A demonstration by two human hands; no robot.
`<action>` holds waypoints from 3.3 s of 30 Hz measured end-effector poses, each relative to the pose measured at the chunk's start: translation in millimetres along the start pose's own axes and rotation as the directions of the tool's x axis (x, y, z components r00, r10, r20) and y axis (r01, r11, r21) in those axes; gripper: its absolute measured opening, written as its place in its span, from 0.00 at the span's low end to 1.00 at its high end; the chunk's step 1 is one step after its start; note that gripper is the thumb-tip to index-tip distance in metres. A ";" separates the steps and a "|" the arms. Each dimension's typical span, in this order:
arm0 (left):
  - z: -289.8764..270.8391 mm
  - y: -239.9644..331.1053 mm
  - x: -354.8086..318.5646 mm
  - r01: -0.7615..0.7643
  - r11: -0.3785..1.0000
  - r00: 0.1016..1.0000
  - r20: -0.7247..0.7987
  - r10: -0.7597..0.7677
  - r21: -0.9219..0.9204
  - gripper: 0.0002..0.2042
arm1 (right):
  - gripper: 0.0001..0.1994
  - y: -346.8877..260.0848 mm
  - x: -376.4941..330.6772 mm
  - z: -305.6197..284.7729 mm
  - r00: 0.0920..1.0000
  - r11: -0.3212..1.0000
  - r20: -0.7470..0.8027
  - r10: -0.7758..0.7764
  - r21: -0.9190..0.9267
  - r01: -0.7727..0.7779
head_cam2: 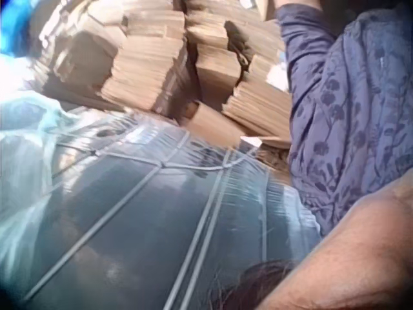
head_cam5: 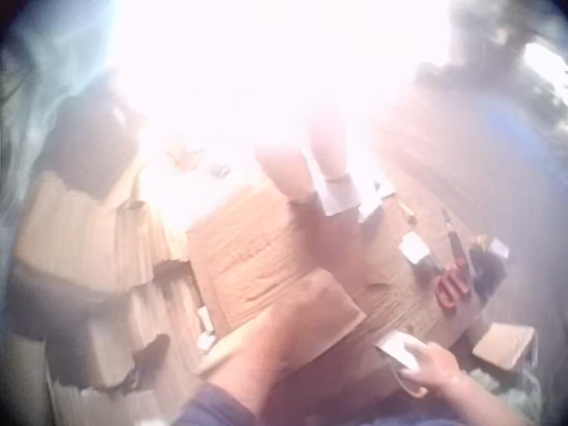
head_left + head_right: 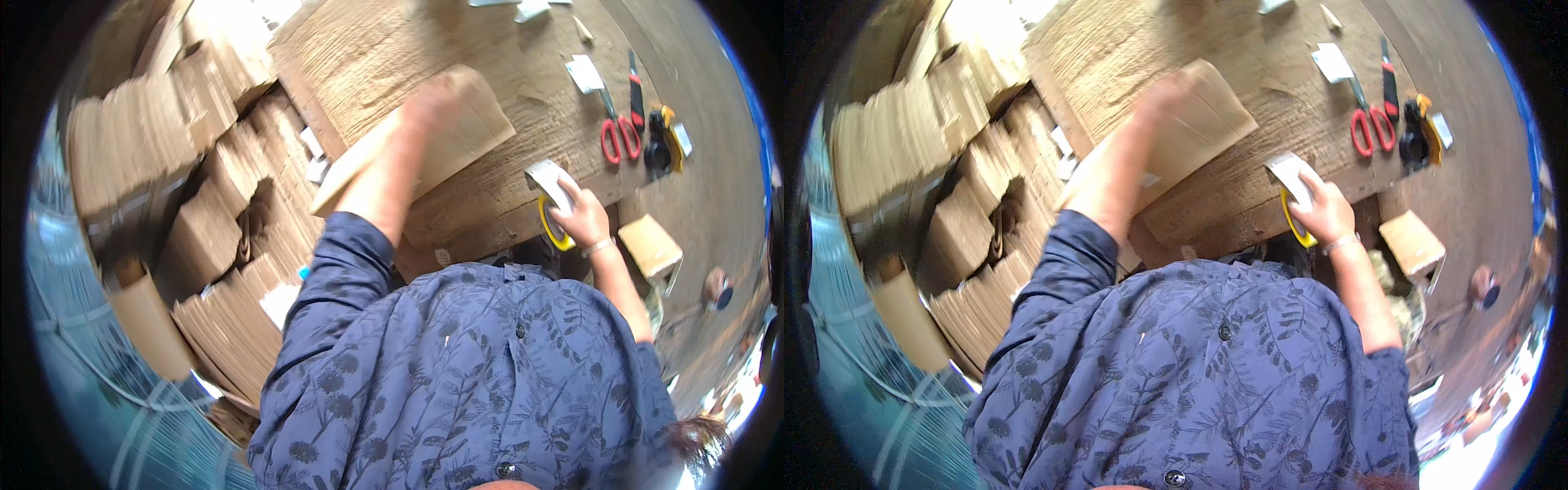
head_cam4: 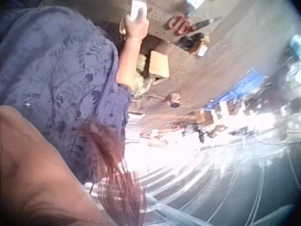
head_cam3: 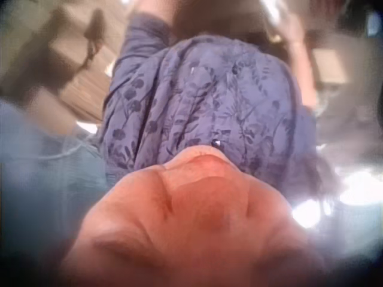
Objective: The person assembles a cardboard box by folding flaps and securing them with a tape dispenser. They then use a utility knife to trim excess tape and adjust the box flaps. The person works at a wooden table in a cluttered workshop.
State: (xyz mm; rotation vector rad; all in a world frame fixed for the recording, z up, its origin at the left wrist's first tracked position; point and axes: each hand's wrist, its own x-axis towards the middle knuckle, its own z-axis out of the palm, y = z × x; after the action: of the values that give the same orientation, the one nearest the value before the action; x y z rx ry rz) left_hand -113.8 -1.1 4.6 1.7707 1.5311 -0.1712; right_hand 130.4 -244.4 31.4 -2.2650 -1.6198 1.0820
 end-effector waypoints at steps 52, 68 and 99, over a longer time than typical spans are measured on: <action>199.9 -153.3 -323.6 0.121 0.829 0.831 -0.402 -0.386 -0.545 0.44 | 0.39 -106.4 158.6 -51.8 0.917 0.737 -0.215 -0.336 0.546 0.398; 184.4 88.7 -165.9 0.193 -0.307 0.801 0.330 -0.500 -0.932 0.38 | 0.35 137.0 309.3 -139.2 0.773 0.622 -0.186 -0.606 -0.717 0.315; 25.1 -77.8 -149.7 0.260 0.869 0.964 -0.170 -0.207 0.420 0.31 | 0.26 162.8 254.5 -105.3 0.959 0.901 -0.165 0.232 -0.335 -0.276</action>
State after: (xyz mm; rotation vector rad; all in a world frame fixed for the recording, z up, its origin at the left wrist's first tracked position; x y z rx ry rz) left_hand -213.7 -135.9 35.3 1.9571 1.9085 -0.5836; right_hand 360.1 -59.1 -92.3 -2.7806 -1.6107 0.7212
